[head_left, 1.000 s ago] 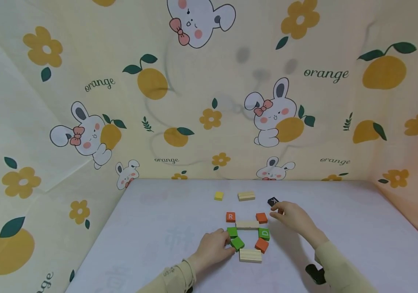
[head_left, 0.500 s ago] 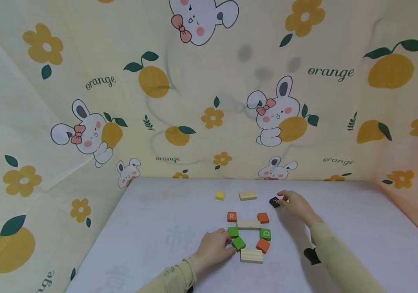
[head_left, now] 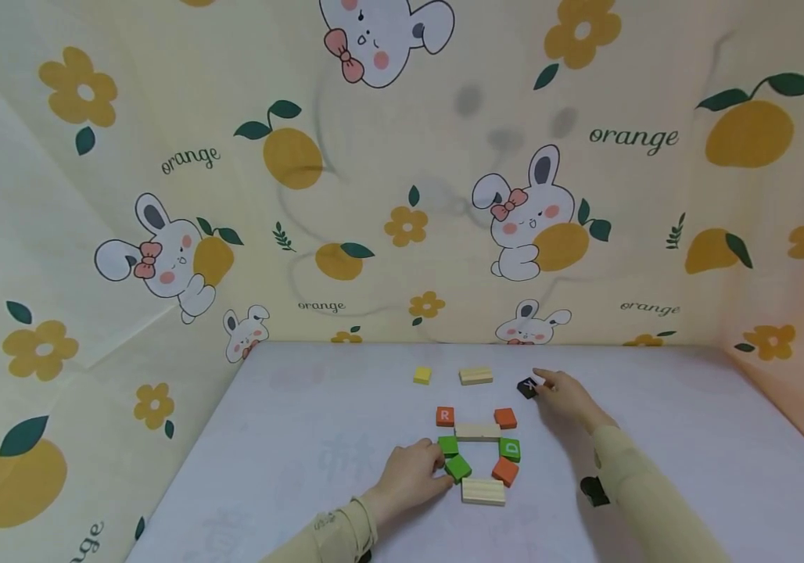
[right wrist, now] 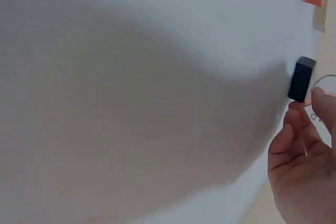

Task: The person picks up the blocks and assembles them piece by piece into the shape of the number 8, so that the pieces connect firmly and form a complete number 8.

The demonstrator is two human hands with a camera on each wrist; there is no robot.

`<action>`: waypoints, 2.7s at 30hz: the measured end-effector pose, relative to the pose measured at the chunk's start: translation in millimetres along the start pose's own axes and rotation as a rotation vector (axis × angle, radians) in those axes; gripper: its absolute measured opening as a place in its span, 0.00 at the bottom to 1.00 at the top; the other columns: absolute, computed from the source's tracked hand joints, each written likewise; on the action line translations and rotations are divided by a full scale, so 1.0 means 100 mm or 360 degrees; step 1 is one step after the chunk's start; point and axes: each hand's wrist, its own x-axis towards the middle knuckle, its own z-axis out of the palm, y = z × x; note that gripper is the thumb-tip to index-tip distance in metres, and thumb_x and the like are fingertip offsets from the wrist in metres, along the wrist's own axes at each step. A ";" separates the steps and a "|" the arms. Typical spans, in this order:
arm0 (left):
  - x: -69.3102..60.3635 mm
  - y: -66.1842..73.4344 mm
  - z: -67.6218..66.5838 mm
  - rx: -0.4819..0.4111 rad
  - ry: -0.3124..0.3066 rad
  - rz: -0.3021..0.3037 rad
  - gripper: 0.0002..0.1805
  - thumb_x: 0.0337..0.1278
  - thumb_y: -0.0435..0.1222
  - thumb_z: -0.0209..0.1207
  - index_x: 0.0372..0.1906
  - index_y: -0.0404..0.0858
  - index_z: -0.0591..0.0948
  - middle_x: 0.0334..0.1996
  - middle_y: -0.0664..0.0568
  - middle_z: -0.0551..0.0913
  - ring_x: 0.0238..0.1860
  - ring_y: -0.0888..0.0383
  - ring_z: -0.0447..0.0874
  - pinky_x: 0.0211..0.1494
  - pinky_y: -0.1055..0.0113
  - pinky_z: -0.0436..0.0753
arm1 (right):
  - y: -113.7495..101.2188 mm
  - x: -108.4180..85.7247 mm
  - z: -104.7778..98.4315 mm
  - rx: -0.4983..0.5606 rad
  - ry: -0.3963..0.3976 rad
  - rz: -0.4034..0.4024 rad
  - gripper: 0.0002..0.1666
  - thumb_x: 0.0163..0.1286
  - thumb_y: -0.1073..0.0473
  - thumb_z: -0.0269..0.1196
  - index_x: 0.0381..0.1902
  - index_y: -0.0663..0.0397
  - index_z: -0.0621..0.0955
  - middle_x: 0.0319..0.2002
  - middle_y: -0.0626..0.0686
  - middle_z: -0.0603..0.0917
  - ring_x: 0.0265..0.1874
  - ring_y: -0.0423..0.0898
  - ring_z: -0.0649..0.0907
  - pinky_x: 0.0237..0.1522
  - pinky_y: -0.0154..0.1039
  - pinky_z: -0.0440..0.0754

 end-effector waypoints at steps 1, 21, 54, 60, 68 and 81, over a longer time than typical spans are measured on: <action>0.00 0.00 0.00 0.0004 0.0001 0.0003 0.13 0.48 0.48 0.65 0.29 0.43 0.79 0.24 0.60 0.76 0.22 0.68 0.68 0.27 0.71 0.66 | 0.01 0.01 0.02 0.0009 -0.0004 0.0006 0.27 0.71 0.61 0.49 0.65 0.66 0.65 0.44 0.67 0.77 0.38 0.53 0.75 0.44 0.52 0.74; 0.01 -0.01 0.01 0.0040 -0.0001 0.0008 0.13 0.47 0.49 0.64 0.29 0.45 0.79 0.24 0.61 0.75 0.22 0.69 0.67 0.27 0.72 0.65 | 0.05 0.06 0.12 0.0045 0.0049 0.0018 0.24 0.69 0.60 0.51 0.62 0.60 0.70 0.43 0.65 0.78 0.36 0.51 0.73 0.41 0.49 0.73; 0.01 0.00 -0.01 0.0024 -0.0018 0.0020 0.13 0.47 0.49 0.65 0.30 0.44 0.79 0.25 0.61 0.75 0.23 0.69 0.67 0.28 0.72 0.65 | -0.42 0.17 0.32 0.0131 -0.0226 0.0083 0.22 0.64 0.58 0.57 0.57 0.53 0.77 0.61 0.67 0.72 0.52 0.59 0.72 0.59 0.62 0.64; 0.01 0.00 0.01 0.0047 -0.0029 0.0017 0.13 0.47 0.49 0.65 0.31 0.45 0.79 0.25 0.61 0.75 0.23 0.68 0.68 0.28 0.71 0.66 | -0.45 0.16 0.32 0.0158 -0.0258 0.0118 0.23 0.64 0.59 0.56 0.58 0.52 0.76 0.61 0.67 0.71 0.49 0.57 0.71 0.58 0.61 0.66; 0.01 0.01 0.00 0.0043 -0.0044 0.0006 0.14 0.47 0.49 0.65 0.33 0.45 0.80 0.26 0.61 0.76 0.24 0.68 0.69 0.30 0.70 0.67 | -0.41 0.18 0.33 0.0214 -0.0298 0.0153 0.24 0.64 0.58 0.55 0.59 0.50 0.76 0.63 0.68 0.68 0.53 0.58 0.70 0.59 0.60 0.65; 0.01 0.02 0.00 0.0058 -0.0041 0.0016 0.14 0.47 0.49 0.65 0.32 0.44 0.79 0.25 0.61 0.75 0.24 0.68 0.69 0.29 0.70 0.67 | -0.40 0.12 0.31 0.0258 -0.0264 0.0130 0.23 0.64 0.58 0.55 0.58 0.51 0.76 0.61 0.65 0.71 0.48 0.54 0.70 0.51 0.52 0.68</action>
